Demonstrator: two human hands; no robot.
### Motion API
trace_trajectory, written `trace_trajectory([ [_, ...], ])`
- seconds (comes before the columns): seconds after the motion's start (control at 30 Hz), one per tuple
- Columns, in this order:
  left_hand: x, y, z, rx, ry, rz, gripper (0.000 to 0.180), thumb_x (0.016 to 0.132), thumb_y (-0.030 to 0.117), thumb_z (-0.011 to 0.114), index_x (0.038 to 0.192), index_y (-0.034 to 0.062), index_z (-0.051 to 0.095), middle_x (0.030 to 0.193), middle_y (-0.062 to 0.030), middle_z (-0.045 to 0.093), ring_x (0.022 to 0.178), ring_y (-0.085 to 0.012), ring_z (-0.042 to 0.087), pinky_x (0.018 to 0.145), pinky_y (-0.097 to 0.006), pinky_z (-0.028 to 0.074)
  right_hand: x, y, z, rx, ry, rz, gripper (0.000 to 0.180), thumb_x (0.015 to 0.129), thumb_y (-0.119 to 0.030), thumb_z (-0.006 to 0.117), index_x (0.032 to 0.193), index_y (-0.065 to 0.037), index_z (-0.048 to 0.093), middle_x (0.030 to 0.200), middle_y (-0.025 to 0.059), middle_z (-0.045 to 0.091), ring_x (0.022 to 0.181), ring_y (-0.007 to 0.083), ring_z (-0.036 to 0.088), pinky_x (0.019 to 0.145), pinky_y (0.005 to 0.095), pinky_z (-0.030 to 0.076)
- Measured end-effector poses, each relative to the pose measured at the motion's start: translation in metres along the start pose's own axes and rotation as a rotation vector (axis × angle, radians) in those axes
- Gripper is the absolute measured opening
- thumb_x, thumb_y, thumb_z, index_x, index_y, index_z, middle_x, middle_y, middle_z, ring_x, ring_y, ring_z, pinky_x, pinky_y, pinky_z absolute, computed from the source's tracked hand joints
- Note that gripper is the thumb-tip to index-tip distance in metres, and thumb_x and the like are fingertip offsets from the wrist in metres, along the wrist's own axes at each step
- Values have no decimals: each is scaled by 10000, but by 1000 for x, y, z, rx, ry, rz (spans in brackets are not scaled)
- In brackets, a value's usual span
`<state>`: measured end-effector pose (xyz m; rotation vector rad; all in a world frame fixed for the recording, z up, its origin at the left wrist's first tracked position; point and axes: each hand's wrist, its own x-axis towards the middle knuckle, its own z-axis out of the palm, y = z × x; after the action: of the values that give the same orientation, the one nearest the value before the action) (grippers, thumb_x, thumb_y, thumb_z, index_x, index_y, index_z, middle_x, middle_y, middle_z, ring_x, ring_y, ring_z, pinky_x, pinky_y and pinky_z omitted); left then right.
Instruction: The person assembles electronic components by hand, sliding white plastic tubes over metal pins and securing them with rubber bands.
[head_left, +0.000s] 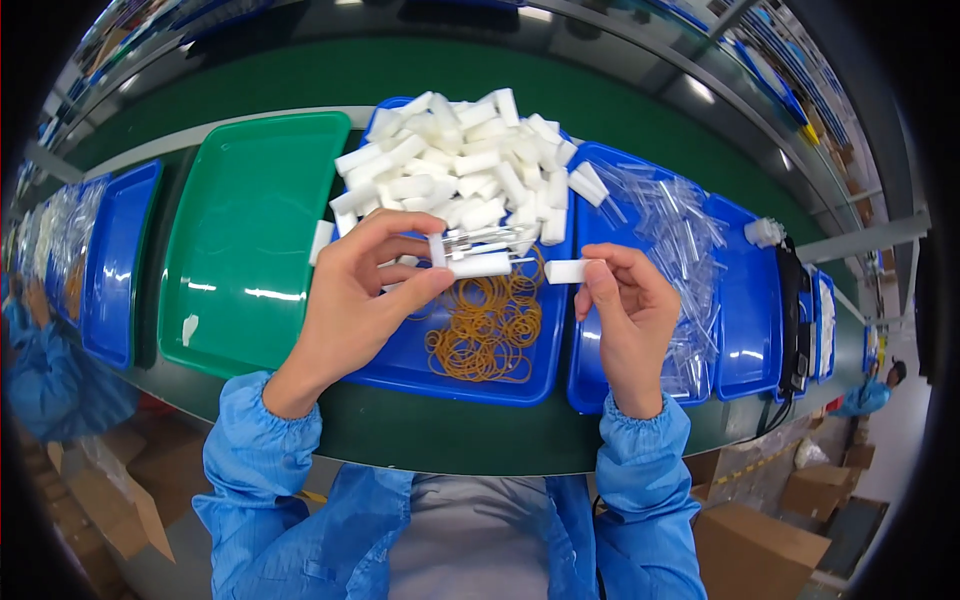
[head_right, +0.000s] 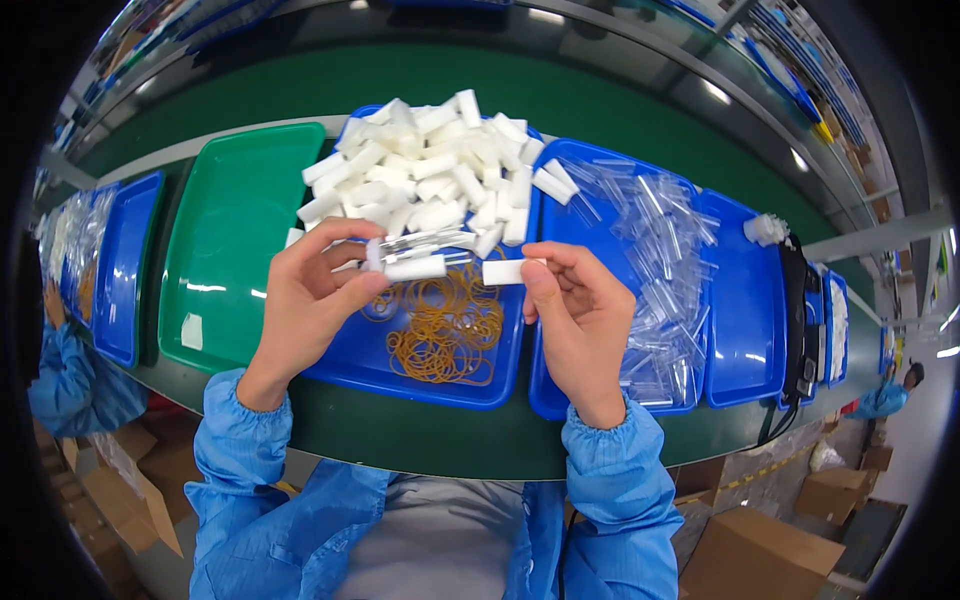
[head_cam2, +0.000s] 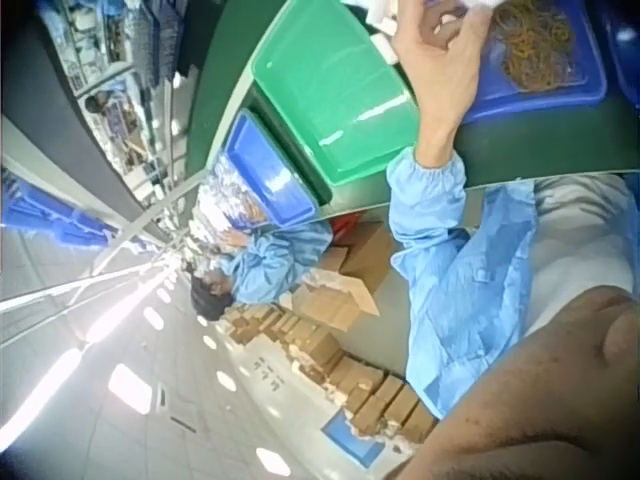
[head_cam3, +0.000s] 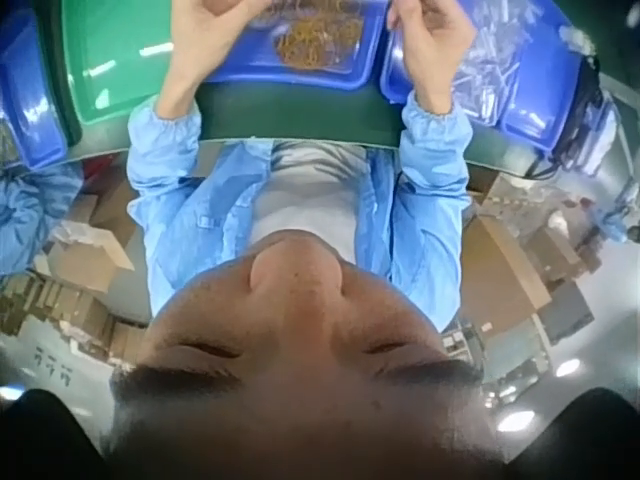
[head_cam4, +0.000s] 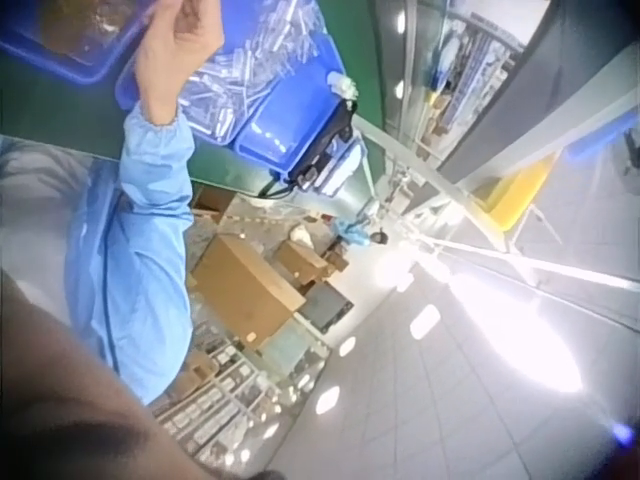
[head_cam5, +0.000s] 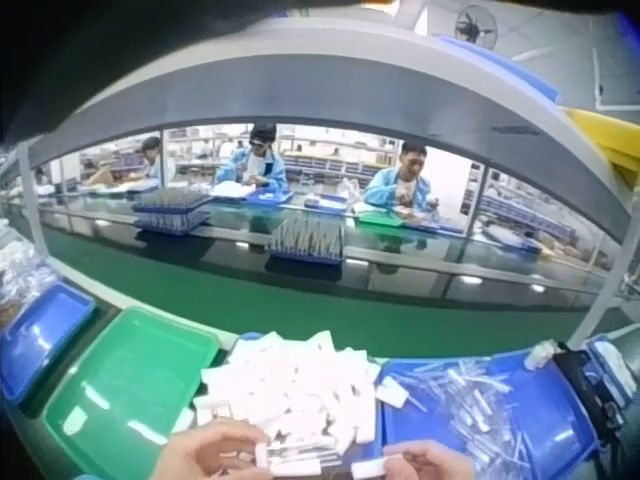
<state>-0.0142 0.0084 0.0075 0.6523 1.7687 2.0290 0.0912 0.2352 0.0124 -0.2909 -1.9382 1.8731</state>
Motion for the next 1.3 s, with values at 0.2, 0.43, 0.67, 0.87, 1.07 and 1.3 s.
trace_trajectory([
  [0.2,-3,-4,5,34,-79,-20,383,842,-71,728,1202,-50,599,1187,-113,579,1091,-223,652,926,-330,575,1,2,-8,41,10,46,157,962,-76,663,1058,48,677,825,82,692,600,61,558,520,199,430],
  [0.43,-4,-6,6,40,-94,-28,389,836,-64,736,1201,-40,604,1172,-105,566,1085,-223,651,932,-328,573,0,2,-9,58,-40,88,189,958,-114,684,1064,43,683,813,102,708,590,54,555,511,193,424],
  [0.67,-2,-3,4,98,-115,-24,394,835,-61,736,1206,-20,612,1154,-105,565,1080,-223,652,911,-325,585,1,2,-8,-4,-37,63,208,976,-158,661,1056,33,681,834,129,721,569,69,562,516,187,427],
  [0.87,-4,-4,4,100,-97,-32,381,838,-41,744,1197,-21,618,1160,-107,566,1057,-214,662,899,-315,589,1,1,-6,-56,-43,32,180,969,-118,665,1064,35,671,839,106,713,596,61,559,523,184,417],
  [1.07,-4,-2,5,137,-115,-44,368,842,-24,751,1188,-14,626,1167,-104,567,1021,-199,673,852,-291,591,-4,3,-7,32,-121,62,131,935,-29,685,1052,27,675,889,68,672,676,59,569,569,198,439],
  [1.3,-5,-2,5,168,-157,-35,413,841,-34,747,1226,-26,598,1230,-121,551,983,-180,663,822,-283,586,-1,4,-6,84,-268,-70,136,941,41,633,1070,37,673,1061,120,655,889,139,644,808,261,535],
])
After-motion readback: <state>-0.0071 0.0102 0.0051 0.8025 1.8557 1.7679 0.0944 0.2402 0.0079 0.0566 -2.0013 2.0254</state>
